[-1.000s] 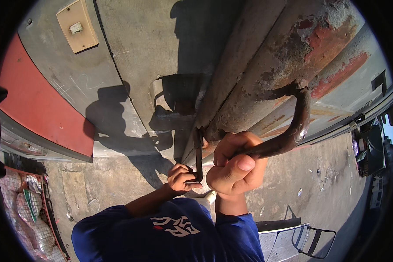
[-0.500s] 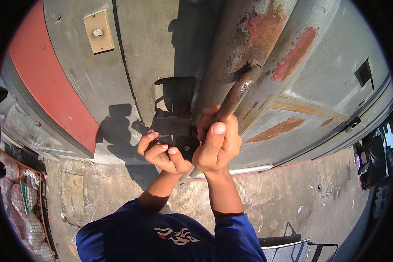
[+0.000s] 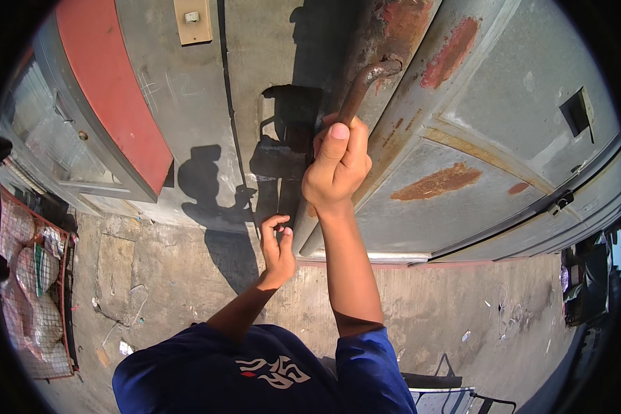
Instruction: The person pulls an empty hand truck along a paved industrial alley and into a warehouse. The person grips the handle and walks forward, navigating past parked vehicles and stacked goods before stopping inside the building.
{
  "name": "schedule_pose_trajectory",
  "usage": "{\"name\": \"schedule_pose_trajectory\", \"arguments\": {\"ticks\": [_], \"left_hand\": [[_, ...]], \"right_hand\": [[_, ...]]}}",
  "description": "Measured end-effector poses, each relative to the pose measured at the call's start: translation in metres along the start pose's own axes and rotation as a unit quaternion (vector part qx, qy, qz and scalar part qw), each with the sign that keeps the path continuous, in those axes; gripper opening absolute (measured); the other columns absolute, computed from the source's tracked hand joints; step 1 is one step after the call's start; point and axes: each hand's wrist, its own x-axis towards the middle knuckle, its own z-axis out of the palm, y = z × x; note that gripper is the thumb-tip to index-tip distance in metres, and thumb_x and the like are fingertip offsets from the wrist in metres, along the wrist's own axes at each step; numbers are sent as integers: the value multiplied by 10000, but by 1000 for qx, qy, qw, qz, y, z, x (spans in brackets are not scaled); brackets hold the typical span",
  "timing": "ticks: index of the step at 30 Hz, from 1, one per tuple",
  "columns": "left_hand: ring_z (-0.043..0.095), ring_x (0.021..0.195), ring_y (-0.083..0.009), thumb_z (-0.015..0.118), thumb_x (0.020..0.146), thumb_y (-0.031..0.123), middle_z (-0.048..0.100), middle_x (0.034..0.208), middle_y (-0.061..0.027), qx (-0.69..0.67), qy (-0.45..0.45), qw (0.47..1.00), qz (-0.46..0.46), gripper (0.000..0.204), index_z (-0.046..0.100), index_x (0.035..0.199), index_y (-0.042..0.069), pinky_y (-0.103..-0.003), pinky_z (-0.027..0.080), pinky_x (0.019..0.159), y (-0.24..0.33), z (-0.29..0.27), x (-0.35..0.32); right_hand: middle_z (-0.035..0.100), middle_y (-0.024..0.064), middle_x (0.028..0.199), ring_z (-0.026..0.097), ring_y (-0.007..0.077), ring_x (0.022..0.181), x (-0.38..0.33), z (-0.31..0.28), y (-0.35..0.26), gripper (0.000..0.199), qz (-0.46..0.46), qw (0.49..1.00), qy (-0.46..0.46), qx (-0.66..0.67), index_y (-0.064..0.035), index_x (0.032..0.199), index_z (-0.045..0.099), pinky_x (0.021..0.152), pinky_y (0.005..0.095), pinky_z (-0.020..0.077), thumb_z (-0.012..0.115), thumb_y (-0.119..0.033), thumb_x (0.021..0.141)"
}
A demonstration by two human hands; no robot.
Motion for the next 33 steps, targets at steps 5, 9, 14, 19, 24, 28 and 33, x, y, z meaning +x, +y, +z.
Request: {"name": "schedule_pose_trajectory", "arguments": {"ticks": [5, 9, 14, 19, 24, 28, 33], "left_hand": [[588, 947, -311, 603, 894, 56, 623, 1004, -163, 75, -254, 964, 11, 147, 613, 1032, 5, -395, 467, 805, -15, -26, -70], [637, 856, -338, 589, 946, 278, 653, 958, -192, 147, -437, 863, -206, 324, 660, 1031, -27, -421, 495, 799, -93, -75, -185], [673, 784, -211, 587, 952, 315, 713, 905, -105, 158, -556, 728, -368, 357, 675, 1048, -18, -331, 517, 682, -114, -104, -273], [664, 826, -155, 552, 990, 251, 708, 940, -80, 133, -671, 677, -271, 286, 661, 1079, 2, -265, 487, 687, -73, 2, -290], [657, 836, -149, 549, 992, 227, 707, 952, -79, 137, -722, 642, -217, 264, 666, 1087, 11, -275, 486, 697, -60, 127, -294], [656, 840, -156, 543, 988, 210, 708, 952, -90, 144, -793, 571, -154, 263, 671, 1080, -1, -282, 493, 730, -43, 238, -348], [662, 845, -161, 563, 981, 211, 712, 953, -103, 94, -834, 531, -116, 274, 669, 1076, -23, -300, 506, 792, 15, 377, -452]], "right_hand": [[580, 184, 1028, 559, 303, 920, -50, -52, -20, 287, -3, 985, -3, -173, 7, 1182, 559, 773, 388, 447, 593, -165, 955], [637, 193, 979, 636, 349, 907, -228, -181, -48, 294, 367, 896, -184, -172, -15, 1151, 586, 826, 437, 497, 590, -235, 957], [693, 223, 1065, 649, 401, 1029, -478, -351, -160, 341, 704, 617, -173, -307, -54, 1081, 666, 875, 488, 515, 567, -341, 926], [704, 229, 1019, 666, 399, 1003, -560, -459, -305, 364, 776, 472, 104, -405, -19, 1003, 690, 874, 479, 523, 598, -355, 900], [707, 257, 973, 682, 405, 954, -592, -499, -350, 374, 643, 384, 490, -446, 18, 1030, 690, 865, 447, 528, 609, -324, 903], [718, 178, 810, 712, 297, 770, -655, -502, -343, 360, 566, 305, 678, -356, 36, 987, 684, 740, 390, 543, 620, -308, 903], [643, 117, 768, 683, 283, 665, -696, -465, -313, 303, 581, 190, 786, -91, -8, 1097, 618, 606, 450, 525, 554, -255, 935]]}}
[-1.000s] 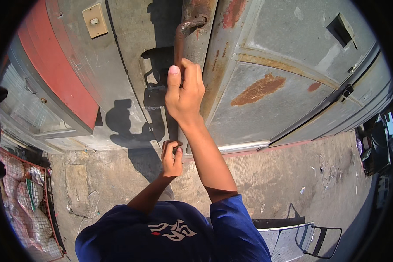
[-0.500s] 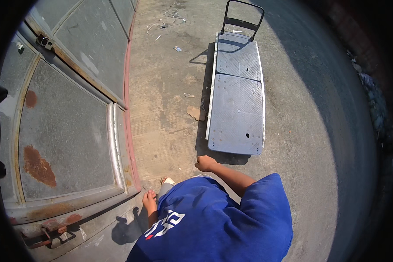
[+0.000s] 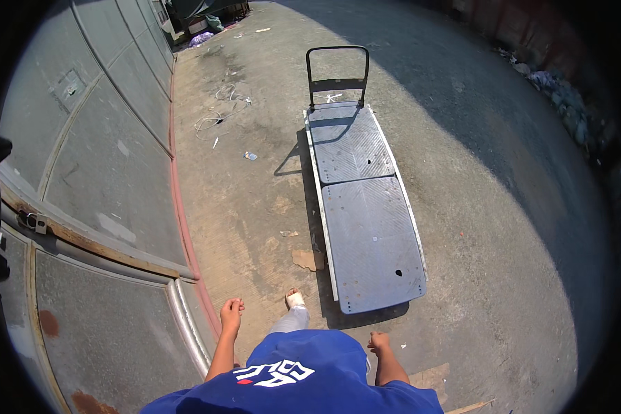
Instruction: The person pulls an empty hand truck along a paved industrial alley and into a warehouse. The person grips the handle and walks forward, navigating past parked vehicles and stacked goods before stopping inside the building.
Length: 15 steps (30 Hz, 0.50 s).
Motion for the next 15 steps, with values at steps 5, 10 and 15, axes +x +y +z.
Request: {"name": "schedule_pose_trajectory", "arguments": {"ticks": [5, 10, 15], "left_hand": [[670, 855, -171, 602, 967, 216, 716, 961, -93, -11, -82, 993, 90, 268, 680, 1087, -11, -305, 508, 814, 127, 55, 146], [668, 899, -163, 612, 967, 225, 717, 965, -75, 56, -153, 964, 212, 247, 699, 1074, 19, -301, 507, 795, 250, 88, 250], [667, 943, -145, 594, 984, 211, 709, 1029, -61, -64, -243, 956, 153, 263, 667, 1169, 38, -282, 511, 796, 362, 112, 375]], "right_hand": [[675, 233, 983, 693, 389, 801, 1, 48, -15, 369, 134, 980, 83, 119, 20, 1192, 563, 692, 542, 540, 523, -263, 960], [719, 178, 947, 691, 360, 900, -16, 124, -145, 354, -18, 991, 63, 118, -2, 1115, 668, 808, 500, 530, 565, -292, 941], [712, 233, 1069, 690, 313, 928, 81, 197, -238, 458, -93, 991, 73, -65, 84, 1117, 666, 885, 362, 519, 566, -321, 929]]}}
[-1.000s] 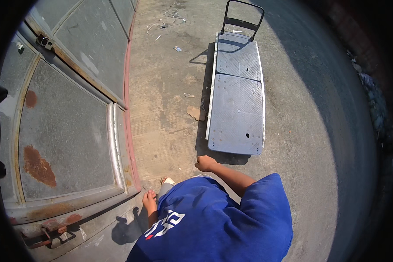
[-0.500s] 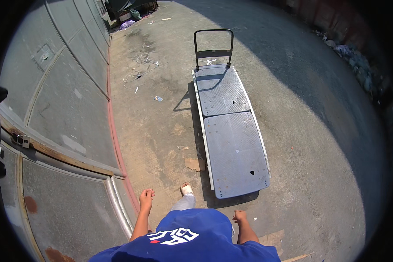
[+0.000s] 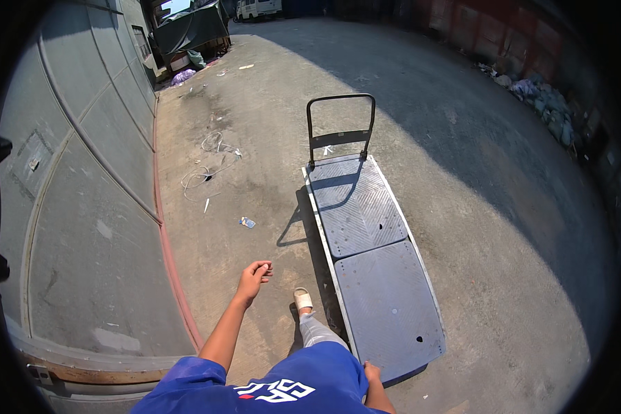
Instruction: The person pulls an empty hand truck along a paved industrial alley and into a warehouse. The person grips the handle and walks forward, navigating past parked vehicles and stacked goods before stopping inside the building.
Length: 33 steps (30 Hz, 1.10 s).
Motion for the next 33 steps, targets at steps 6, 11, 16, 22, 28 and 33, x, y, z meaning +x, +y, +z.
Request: {"name": "schedule_pose_trajectory", "arguments": {"ticks": [6, 11, 16, 22, 28, 33], "left_hand": [[650, 927, -158, 568, 982, 276, 693, 1082, -71, 19, 110, 991, -77, 335, 630, 1222, 50, -301, 504, 772, -44, -119, 159], [643, 891, -221, 524, 937, 340, 657, 1072, -82, -127, 214, 935, -253, 399, 587, 1212, 57, -335, 505, 724, -67, -139, 265], [656, 854, -254, 539, 923, 340, 678, 1004, -100, -140, 291, 868, -377, 379, 609, 1175, 66, -396, 513, 723, -131, -186, 304], [652, 693, -224, 575, 905, 268, 670, 758, -84, 458, -18, 876, -151, 255, 697, 952, 49, -375, 511, 610, -172, -214, 481], [600, 649, -134, 625, 899, 216, 658, 808, -52, 51, 135, 952, -271, 236, 683, 984, 4, -294, 474, 561, -6, -188, 805], [642, 770, -146, 606, 926, 219, 695, 899, -77, 106, 67, 987, -105, 284, 670, 1086, -7, -299, 500, 699, 133, -175, 1049]], "right_hand": [[683, 211, 878, 675, 383, 788, 59, 34, -217, 379, 120, 981, -125, 83, 63, 918, 646, 742, 521, 546, 443, -253, 965], [676, 141, 895, 690, 294, 779, 214, 59, -439, 360, 83, 981, -63, 162, -25, 932, 623, 715, 489, 507, 414, -312, 988], [683, 62, 870, 668, 157, 725, 234, 100, -725, 294, -152, 951, -185, 195, -36, 1018, 638, 607, 320, 492, 491, -291, 1018], [692, 69, 909, 651, 120, 715, 286, 128, -901, 298, -196, 951, -152, 183, -9, 1086, 642, 587, 287, 487, 577, -282, 985], [678, 109, 922, 682, 239, 759, 356, 110, -1005, 511, -50, 930, -107, 348, -40, 1170, 579, 625, 374, 523, 437, -506, 1015], [623, 158, 1185, 631, 272, 1030, 426, 86, -1139, 838, -89, 850, 25, 518, -21, 1391, 435, 809, 416, 492, 454, -715, 921]]}}
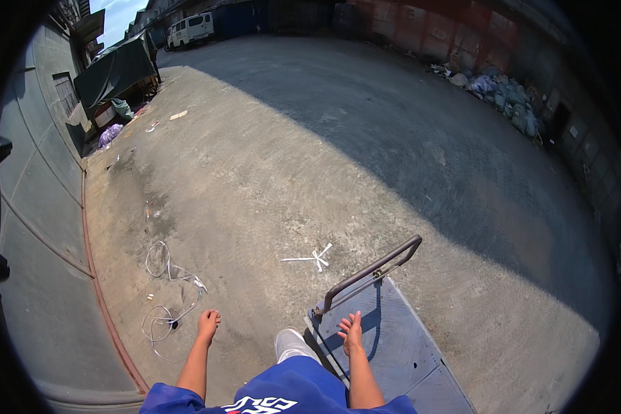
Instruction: The person pulls an empty hand truck along a paved industrial alley and into a warehouse. The person grips the handle and walks forward, navigating past parked vehicles and stacked goods before stopping inside the building.
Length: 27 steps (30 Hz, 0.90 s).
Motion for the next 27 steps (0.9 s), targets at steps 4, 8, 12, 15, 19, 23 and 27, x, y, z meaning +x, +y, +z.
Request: {"name": "schedule_pose_trajectory", "arguments": {"ticks": [4, 8, 12, 15, 19, 23, 27], "left_hand": [[654, 814, -139, 603, 940, 233, 698, 953, -79, 5, -55, 997, 45, 315, 642, 1150, 2, -290, 496, 704, 72, 17, 129], [680, 823, -211, 557, 966, 263, 694, 991, -115, 51, -66, 987, -137, 321, 610, 1184, 33, -338, 522, 664, 33, 18, 213], [678, 783, -269, 579, 949, 271, 694, 976, -169, 115, -142, 909, -375, 376, 599, 1203, -6, -371, 536, 660, 26, 31, 255], [674, 771, -266, 594, 940, 282, 693, 951, -164, 154, -204, 903, -344, 380, 613, 1177, -15, -377, 533, 649, 60, 63, 319], [669, 755, -263, 613, 927, 296, 693, 917, -157, 193, -259, 905, -276, 388, 631, 1142, -27, -385, 528, 635, 110, 98, 434], [664, 739, -259, 633, 914, 310, 692, 883, -150, 271, -298, 885, -234, 399, 649, 1108, -38, -394, 523, 621, 162, 108, 581], [658, 743, -233, 655, 899, 312, 689, 865, -151, 307, -211, 905, -205, 380, 678, 1073, -25, -359, 519, 612, 273, 112, 806]], "right_hand": [[618, 168, 1205, 598, 294, 1079, 91, 99, -39, 919, -105, 979, 76, 155, 4, 1399, 423, 908, 398, 448, 505, -749, 879], [663, 132, 918, 659, 270, 882, 136, 175, -65, 747, -3, 982, 142, 123, 28, 1135, 588, 687, 396, 523, 540, -680, 900], [637, 83, 704, 654, 241, 570, 141, 167, -60, 499, 136, 968, 183, 107, -45, 881, 629, 443, 397, 507, 593, -540, 920], [664, 131, 705, 666, 310, 593, 141, 168, -72, 475, 49, 935, 349, 40, -10, 793, 657, 537, 453, 522, 660, -478, 871], [671, 139, 730, 670, 319, 629, 185, 206, -106, 464, 26, 851, 522, -61, -11, 821, 659, 565, 462, 523, 673, -473, 861], [678, 148, 755, 675, 329, 665, 247, 251, -144, 455, 40, 763, 625, -156, -13, 849, 661, 594, 472, 524, 685, -468, 852], [685, 156, 780, 679, 339, 701, 301, 316, -177, 450, 63, 697, 690, -187, -15, 878, 663, 623, 481, 525, 698, -462, 842]]}}
